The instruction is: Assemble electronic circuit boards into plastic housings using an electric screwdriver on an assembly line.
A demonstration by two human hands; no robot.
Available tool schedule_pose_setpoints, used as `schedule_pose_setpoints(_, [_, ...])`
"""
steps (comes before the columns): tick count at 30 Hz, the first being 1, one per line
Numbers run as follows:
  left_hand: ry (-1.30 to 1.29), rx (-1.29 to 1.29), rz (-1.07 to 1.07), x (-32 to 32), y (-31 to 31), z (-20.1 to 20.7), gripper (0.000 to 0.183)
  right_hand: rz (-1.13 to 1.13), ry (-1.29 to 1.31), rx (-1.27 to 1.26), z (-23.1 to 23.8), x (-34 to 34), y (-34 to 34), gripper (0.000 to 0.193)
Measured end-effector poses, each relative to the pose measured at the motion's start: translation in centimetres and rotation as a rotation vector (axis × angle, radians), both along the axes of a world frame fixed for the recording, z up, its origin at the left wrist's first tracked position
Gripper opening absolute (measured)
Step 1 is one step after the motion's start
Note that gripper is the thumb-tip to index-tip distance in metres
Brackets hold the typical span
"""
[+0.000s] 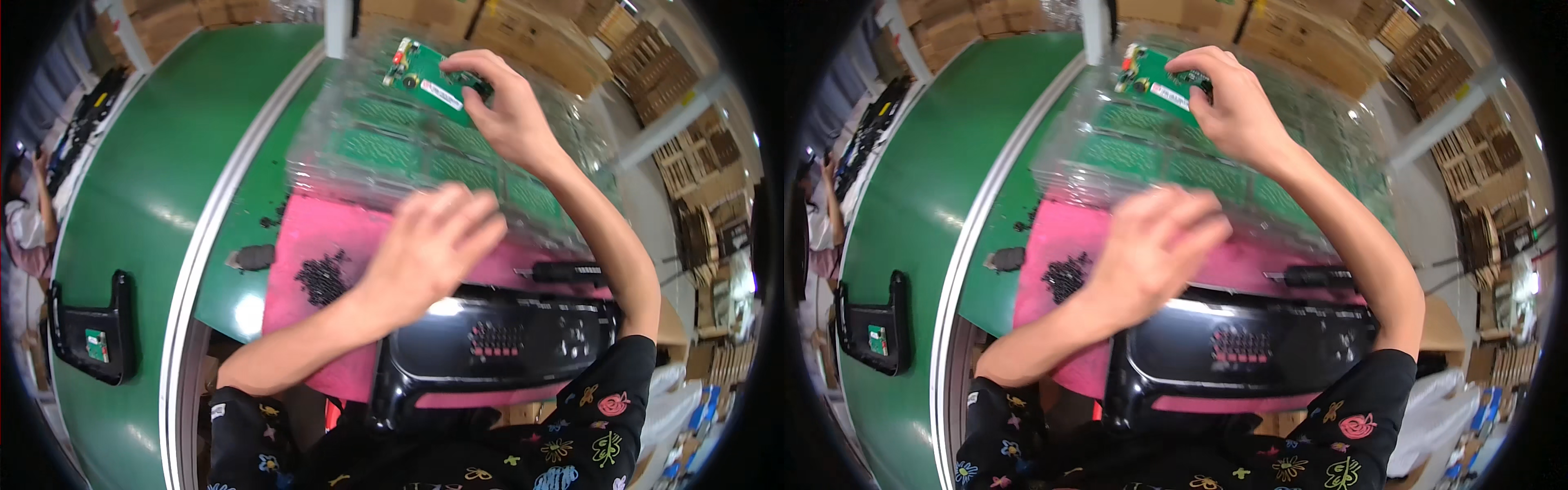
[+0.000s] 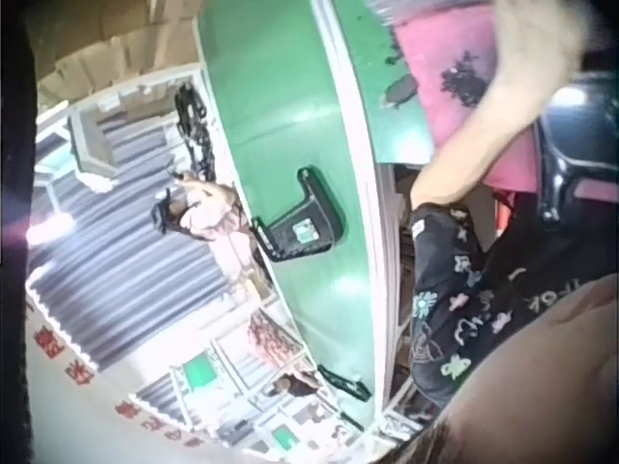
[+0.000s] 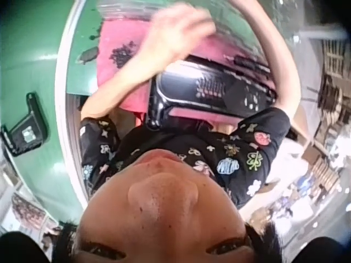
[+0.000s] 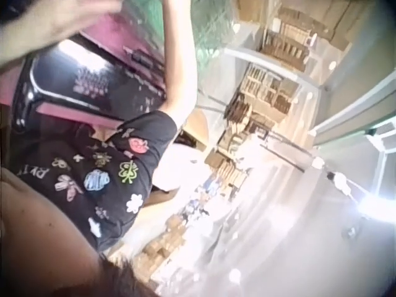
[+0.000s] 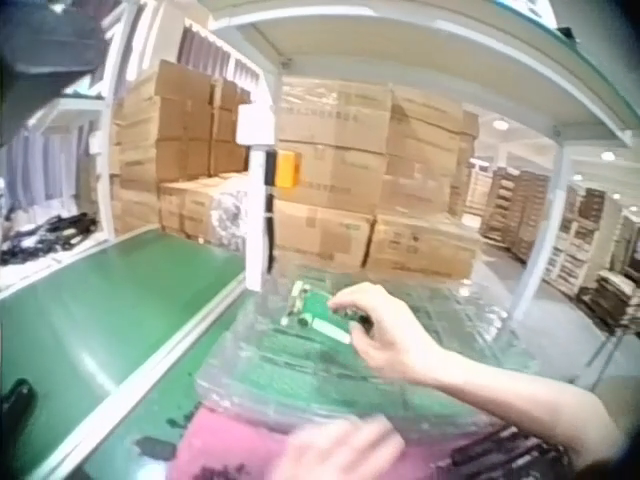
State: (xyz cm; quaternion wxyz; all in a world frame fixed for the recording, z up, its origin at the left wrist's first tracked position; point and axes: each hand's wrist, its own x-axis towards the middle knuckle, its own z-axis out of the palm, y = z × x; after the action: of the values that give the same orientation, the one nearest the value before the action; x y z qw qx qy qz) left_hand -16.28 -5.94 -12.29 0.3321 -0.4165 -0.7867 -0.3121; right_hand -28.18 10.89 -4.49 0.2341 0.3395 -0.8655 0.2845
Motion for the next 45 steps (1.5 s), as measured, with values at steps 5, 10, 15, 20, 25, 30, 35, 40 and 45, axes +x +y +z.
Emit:
schedule_pose_setpoints(5, [0.012, -0.019, 0.15, 0.1, -1.5, 1.0, 0.086, -0.005, -0.188, -0.112, -0.3, 13.1, 3.6, 0.035])
schedule_pose_setpoints(10, [0.193, -0.118, -0.011, 1.2, -1.0, 0.6, 0.071, -0.057, -0.285, -0.036, -0.8, 20.6, 5.6, 0.033])
schedule_pose_setpoints(15, [0.131, -0.131, -0.301, 1.7, -0.7, -0.1, 0.065, -0.287, 0.019, 0.203, -1.4, 25.2, 7.0, 0.02])
schedule_pose_setpoints(20, [-0.007, -0.206, -0.505, 2.0, -0.8, -0.7, 0.065, -0.299, -0.272, -0.036, -3.2, 28.2, 7.3, 0.01])
schedule_pose_setpoints(25, [-0.267, -0.298, -0.691, 2.0, -1.5, -2.1, 0.061, -0.233, -0.7, -0.054, -5.7, 30.4, 7.6, 0.082])
schedule_pose_setpoints(30, [-0.41, -0.416, -0.652, 1.8, -2.0, -3.2, 0.059, -0.277, -0.758, -0.16, -8.0, 29.3, 7.3, 0.07])
schedule_pose_setpoints(35, [-0.489, -0.454, -0.456, 1.3, -1.7, -4.1, 0.058, -0.263, -0.504, -0.096, -10.8, 26.1, 8.5, 0.062])
schedule_pose_setpoints(40, [-0.465, -0.519, -0.403, 1.0, -1.5, -4.3, 0.06, -0.302, -0.49, -0.041, -12.3, 24.9, 8.1, 0.057])
schedule_pose_setpoints(45, [-0.463, -0.586, -0.376, 1.0, -1.3, -3.8, 0.063, -0.324, -0.503, -0.049, -12.1, 24.8, 8.2, 0.057])
